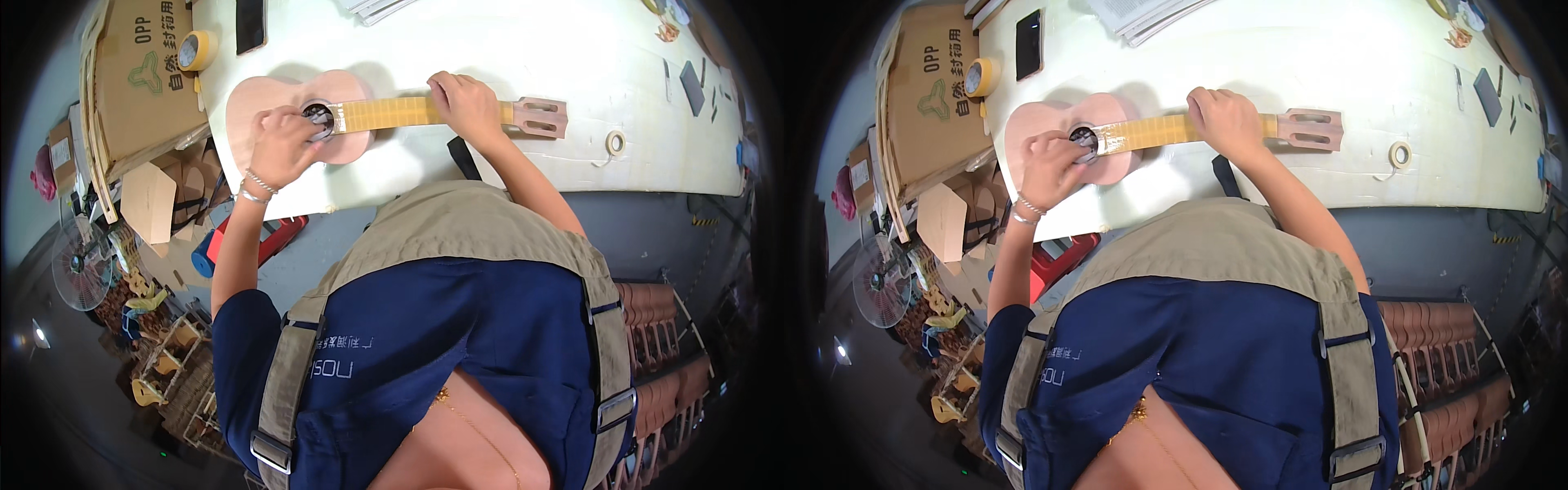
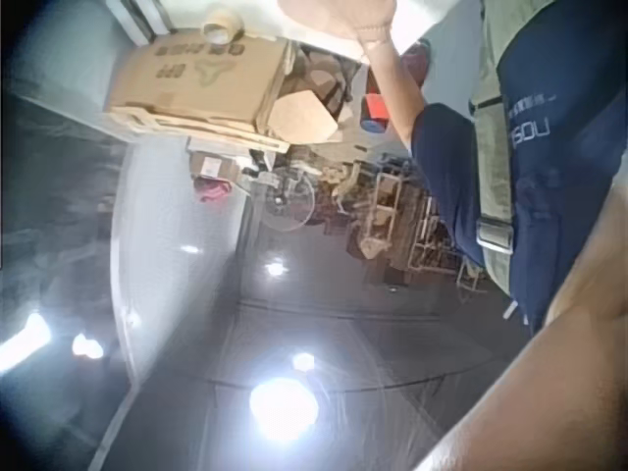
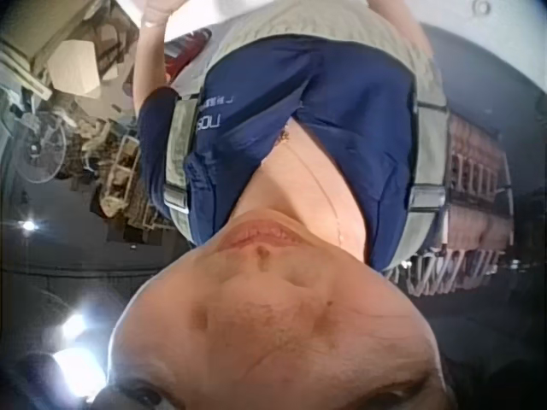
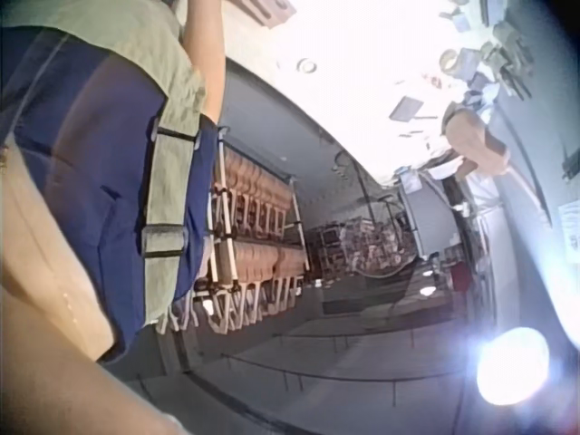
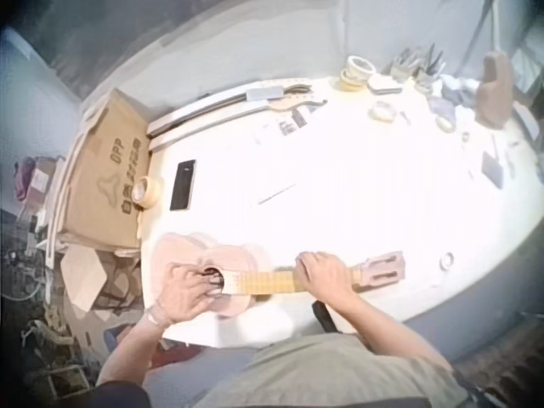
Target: The person repeatedly picks up unfinished guitar bodies from a rack, places them on a workbench, wipes the surface with a cloth, applies tape to the soundhole, and returns them to the rack.
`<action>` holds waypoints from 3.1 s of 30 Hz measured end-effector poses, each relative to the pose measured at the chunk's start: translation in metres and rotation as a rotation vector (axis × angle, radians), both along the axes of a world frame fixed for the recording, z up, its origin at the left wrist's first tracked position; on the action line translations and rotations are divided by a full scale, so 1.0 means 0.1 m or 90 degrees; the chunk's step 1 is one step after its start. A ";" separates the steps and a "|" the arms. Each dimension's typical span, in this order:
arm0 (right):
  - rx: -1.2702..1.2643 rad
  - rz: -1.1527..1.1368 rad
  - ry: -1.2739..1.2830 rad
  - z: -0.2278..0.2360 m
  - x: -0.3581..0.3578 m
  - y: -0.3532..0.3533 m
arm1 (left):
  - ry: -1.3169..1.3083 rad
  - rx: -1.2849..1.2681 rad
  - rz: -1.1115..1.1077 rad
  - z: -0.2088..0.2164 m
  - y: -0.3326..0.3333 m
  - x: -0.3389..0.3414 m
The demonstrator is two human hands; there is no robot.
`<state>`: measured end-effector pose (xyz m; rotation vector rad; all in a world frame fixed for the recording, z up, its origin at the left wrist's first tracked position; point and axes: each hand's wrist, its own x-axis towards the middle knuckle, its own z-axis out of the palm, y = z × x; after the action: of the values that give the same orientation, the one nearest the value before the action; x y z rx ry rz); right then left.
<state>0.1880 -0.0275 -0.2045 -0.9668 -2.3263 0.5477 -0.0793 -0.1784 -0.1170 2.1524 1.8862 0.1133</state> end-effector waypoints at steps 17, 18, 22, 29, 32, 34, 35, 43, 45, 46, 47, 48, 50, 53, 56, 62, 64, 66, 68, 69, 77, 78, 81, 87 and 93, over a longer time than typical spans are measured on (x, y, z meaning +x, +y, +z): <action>0.004 0.010 0.002 0.02 0.03 -0.03 | 0.132 0.039 -0.046 -0.19 -0.09 0.12; 0.004 0.018 0.020 -0.01 0.02 -0.02 | 0.132 0.049 -0.063 -0.17 -0.05 0.12; -0.054 0.049 0.199 0.03 0.11 -0.04 | 0.027 0.018 0.109 -0.09 -0.03 0.03; -0.080 -0.070 0.282 0.10 0.87 -0.23 | 0.078 0.043 0.010 -0.20 -0.21 0.11; -0.080 -0.132 0.298 0.16 1.18 -0.29 | 0.058 0.050 0.007 -0.13 -0.20 0.10; -0.065 -0.180 0.291 0.18 1.42 -0.30 | 0.028 0.109 0.048 -0.08 -0.15 0.03; -0.056 -0.222 0.291 0.18 1.57 -0.29 | 0.007 0.162 0.085 -0.06 -0.11 -0.04; -0.080 -0.649 0.254 -0.11 2.59 -0.16 | -0.060 0.023 -0.048 -0.18 0.78 1.35; -0.096 -0.697 0.199 -0.16 2.74 -0.06 | -0.081 -0.188 0.039 -0.49 0.97 1.35; -0.112 -0.715 0.169 -0.16 2.80 -0.03 | -0.069 -0.200 0.006 -0.43 1.07 1.36; -0.105 -0.709 0.084 -0.22 2.81 -0.05 | -0.106 -0.150 0.013 -0.42 1.11 1.27; -0.092 -0.706 0.001 -0.23 2.88 0.00 | -0.162 -0.102 0.042 -0.30 1.15 1.24; -0.087 -0.720 -0.119 -0.15 2.71 0.04 | -0.266 -0.025 0.102 0.51 1.13 1.22; 0.054 -0.569 -0.371 -0.47 2.71 0.10 | -0.577 0.167 0.341 0.96 1.00 0.49; 0.081 -0.640 -0.197 -0.42 2.85 0.05 | -0.839 0.359 0.443 1.24 0.97 0.48; -0.503 -0.492 1.019 -0.14 2.91 -0.12 | -1.344 0.404 0.479 -0.10 0.59 0.75; -0.544 -0.382 1.232 0.05 2.99 -0.44 | -1.426 0.252 0.559 -0.50 0.63 1.14; -0.529 -0.452 0.904 0.17 2.97 -0.53 | -1.429 0.196 0.646 -0.79 0.60 1.45; -0.359 -0.473 0.510 0.27 2.86 -0.60 | -1.447 0.042 0.701 -0.98 0.55 1.61; -0.237 -0.468 0.350 0.35 2.80 -0.61 | -1.451 0.005 0.689 -1.10 0.56 1.67; -0.564 -0.105 0.770 1.03 1.69 -0.52 | -1.162 -0.455 0.465 -0.79 0.59 1.76; -0.582 -0.127 0.766 1.17 1.57 -0.53 | -1.090 -0.462 0.409 -0.66 0.59 1.79; -0.598 -0.165 0.708 1.40 1.28 -0.54 | -1.067 -0.350 0.314 -0.35 0.56 1.87; -0.560 -0.205 0.692 1.49 0.97 -0.57 | -1.087 -0.041 0.302 0.09 0.53 2.10; -0.478 -0.229 0.713 1.43 0.87 -0.64 | -0.946 0.171 0.305 0.24 0.49 2.31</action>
<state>0.2750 -0.0911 -0.0617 -0.9637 -0.9167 1.3982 0.1514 -0.1296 -0.0934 0.9281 1.2984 1.5754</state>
